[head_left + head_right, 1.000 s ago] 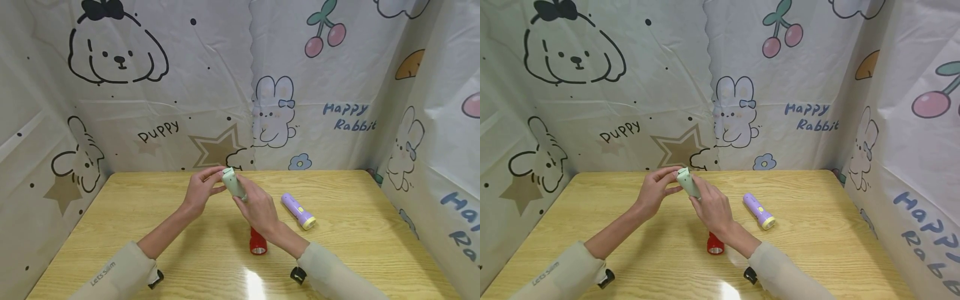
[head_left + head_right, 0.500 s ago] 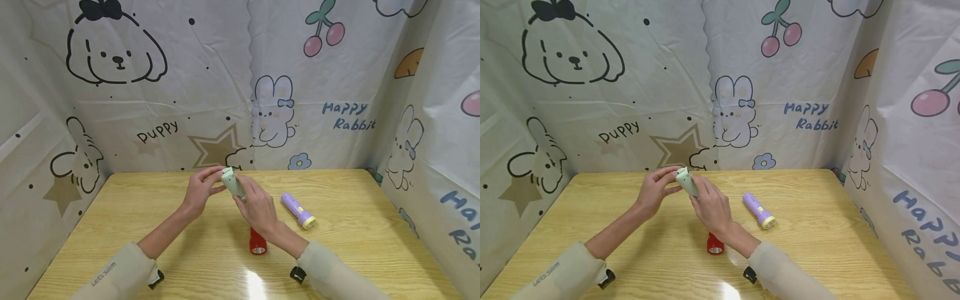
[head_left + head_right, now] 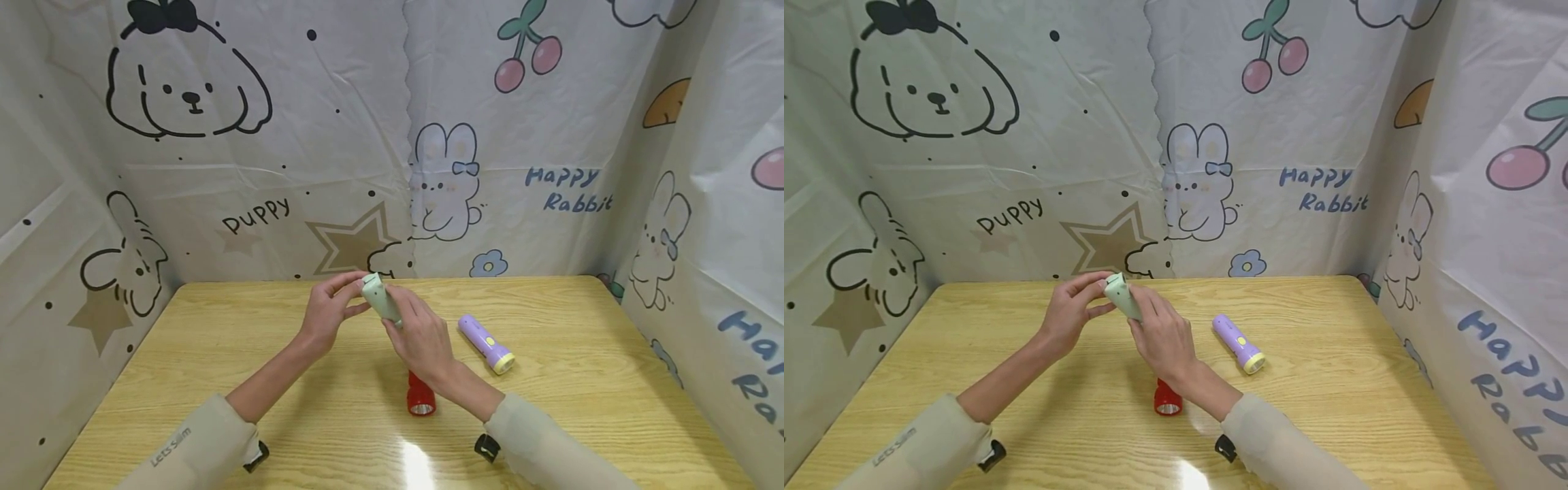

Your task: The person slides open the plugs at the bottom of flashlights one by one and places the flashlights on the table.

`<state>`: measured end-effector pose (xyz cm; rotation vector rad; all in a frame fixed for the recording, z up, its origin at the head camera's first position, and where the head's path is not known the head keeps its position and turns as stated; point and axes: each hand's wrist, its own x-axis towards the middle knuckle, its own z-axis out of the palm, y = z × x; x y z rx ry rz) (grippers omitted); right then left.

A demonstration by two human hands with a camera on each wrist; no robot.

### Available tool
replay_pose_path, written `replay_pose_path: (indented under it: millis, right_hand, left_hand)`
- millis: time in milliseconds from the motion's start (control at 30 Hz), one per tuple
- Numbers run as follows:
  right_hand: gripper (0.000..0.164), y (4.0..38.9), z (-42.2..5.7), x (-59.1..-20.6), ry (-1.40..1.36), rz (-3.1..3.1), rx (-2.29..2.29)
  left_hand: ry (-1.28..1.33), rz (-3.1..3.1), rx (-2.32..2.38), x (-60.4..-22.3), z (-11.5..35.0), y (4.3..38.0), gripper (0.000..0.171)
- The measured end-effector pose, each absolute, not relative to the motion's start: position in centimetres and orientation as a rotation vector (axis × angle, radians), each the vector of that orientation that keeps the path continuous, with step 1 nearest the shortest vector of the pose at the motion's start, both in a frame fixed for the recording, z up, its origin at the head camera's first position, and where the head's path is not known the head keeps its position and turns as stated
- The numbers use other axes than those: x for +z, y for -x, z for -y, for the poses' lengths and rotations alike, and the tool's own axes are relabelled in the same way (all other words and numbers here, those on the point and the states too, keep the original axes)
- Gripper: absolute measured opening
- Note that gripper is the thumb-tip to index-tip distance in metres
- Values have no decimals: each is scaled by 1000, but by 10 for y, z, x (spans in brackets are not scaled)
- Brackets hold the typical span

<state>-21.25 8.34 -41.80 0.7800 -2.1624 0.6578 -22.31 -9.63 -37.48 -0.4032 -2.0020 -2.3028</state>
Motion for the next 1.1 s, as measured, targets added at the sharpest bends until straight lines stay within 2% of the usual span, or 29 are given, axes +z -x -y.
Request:
replay_pose_path:
  millis: [1100]
  right_hand:
    - [62, 210, -85, -415, -799, 2152, 683]
  left_hand:
    - [442, 2027, -2360, -372, 102, 222, 29]
